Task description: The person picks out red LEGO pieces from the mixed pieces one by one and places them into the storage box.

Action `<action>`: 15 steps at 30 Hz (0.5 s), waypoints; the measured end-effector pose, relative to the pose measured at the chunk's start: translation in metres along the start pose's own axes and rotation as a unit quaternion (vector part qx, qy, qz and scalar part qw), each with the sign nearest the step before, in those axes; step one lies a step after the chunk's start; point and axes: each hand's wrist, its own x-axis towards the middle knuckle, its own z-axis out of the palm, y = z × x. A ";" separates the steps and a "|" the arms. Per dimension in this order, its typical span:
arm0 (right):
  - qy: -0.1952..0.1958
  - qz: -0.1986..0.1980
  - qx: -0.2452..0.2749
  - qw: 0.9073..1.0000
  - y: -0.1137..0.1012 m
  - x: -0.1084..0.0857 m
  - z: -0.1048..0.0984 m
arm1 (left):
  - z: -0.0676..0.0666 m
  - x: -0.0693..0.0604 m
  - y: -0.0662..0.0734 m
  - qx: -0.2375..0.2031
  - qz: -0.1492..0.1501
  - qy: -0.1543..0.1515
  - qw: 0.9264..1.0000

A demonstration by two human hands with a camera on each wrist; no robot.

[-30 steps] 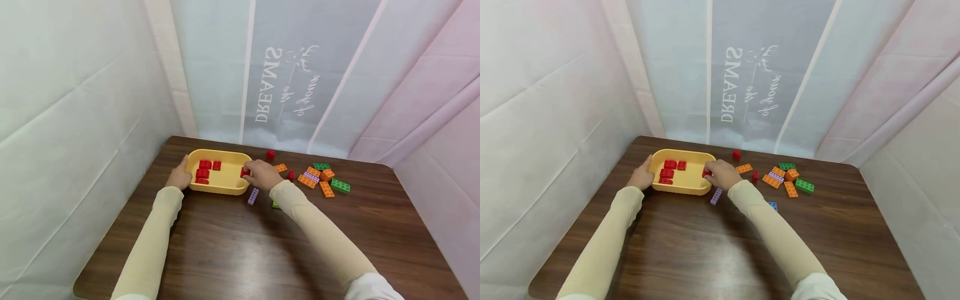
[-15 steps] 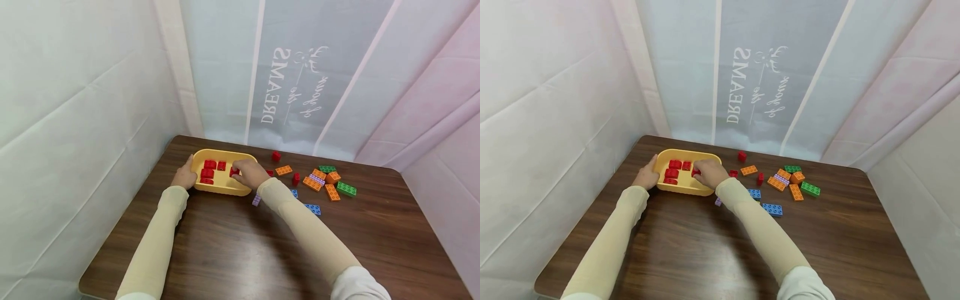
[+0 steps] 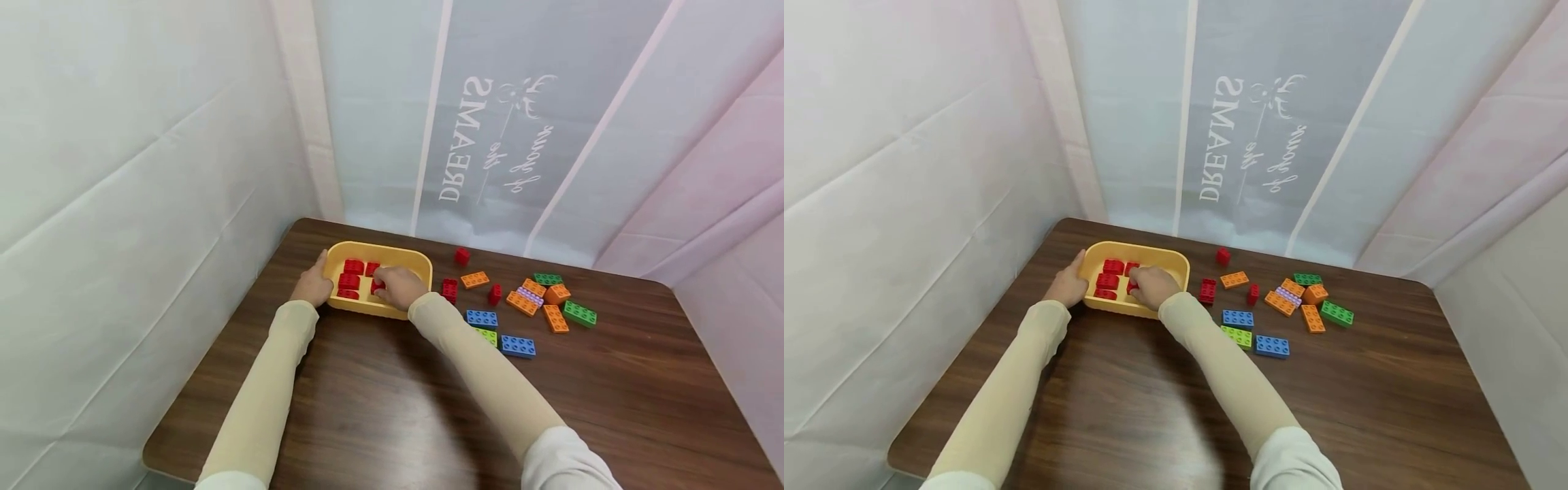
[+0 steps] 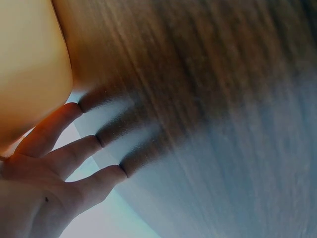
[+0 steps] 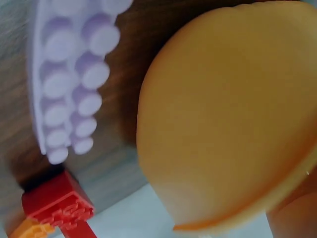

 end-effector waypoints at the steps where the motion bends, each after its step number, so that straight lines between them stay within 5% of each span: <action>1: -0.002 0.002 -0.003 1.000 0.001 0.002 0.002 | 0.000 0.000 0.000 0.000 -0.001 0.001 1.000; 15: -0.030 0.013 0.002 0.999 0.001 0.025 0.017 | 0.001 0.003 0.002 -0.003 -0.002 -0.001 1.000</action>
